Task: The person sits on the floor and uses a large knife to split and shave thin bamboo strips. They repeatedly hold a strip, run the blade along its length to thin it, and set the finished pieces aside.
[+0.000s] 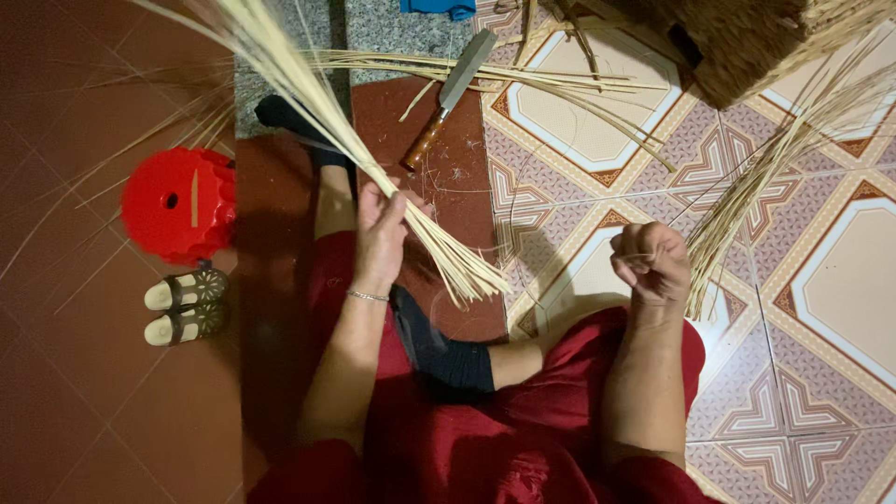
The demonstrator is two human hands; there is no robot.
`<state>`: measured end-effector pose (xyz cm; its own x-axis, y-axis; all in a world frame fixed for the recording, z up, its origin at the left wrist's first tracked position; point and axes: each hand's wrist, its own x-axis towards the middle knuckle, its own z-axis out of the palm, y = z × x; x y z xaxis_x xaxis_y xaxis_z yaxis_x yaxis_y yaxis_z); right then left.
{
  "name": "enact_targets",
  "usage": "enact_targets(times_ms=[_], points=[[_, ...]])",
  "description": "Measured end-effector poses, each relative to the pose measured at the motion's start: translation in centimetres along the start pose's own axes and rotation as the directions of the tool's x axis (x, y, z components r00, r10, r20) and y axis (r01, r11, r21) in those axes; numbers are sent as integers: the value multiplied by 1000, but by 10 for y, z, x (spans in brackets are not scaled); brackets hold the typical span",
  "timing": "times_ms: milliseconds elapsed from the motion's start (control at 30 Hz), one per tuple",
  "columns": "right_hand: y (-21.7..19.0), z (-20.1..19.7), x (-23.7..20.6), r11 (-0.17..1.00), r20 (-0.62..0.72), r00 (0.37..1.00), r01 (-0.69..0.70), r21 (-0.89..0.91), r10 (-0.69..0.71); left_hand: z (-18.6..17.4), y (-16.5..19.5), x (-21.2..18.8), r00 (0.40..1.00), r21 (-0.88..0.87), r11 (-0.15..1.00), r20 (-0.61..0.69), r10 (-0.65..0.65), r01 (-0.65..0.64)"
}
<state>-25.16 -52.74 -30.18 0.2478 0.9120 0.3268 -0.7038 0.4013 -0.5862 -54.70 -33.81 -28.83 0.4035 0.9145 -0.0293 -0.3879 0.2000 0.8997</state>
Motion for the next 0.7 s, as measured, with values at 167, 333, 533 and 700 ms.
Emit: enact_targets(times_ms=[167, 333, 533, 700], points=[[-4, 0, 2, 959, -281, 953, -179, -220, 113, -21, 15, 4, 990, 67, 990, -46, 130, -127], [5, -7, 17, 932, -440, 897, -195, -304, 44, -38, 26, 3, 938, 182, 939, -140, 317, -290], [47, 7, 35, -21, -462, 884, -462, -887, 63, -38, 33, 2, 892, 285, 886, -164, 420, -365], [77, 39, 48, -454, -574, 755, -410, -791, 317, -28, 39, 2, 849, 227, 845, -113, 516, -483]])
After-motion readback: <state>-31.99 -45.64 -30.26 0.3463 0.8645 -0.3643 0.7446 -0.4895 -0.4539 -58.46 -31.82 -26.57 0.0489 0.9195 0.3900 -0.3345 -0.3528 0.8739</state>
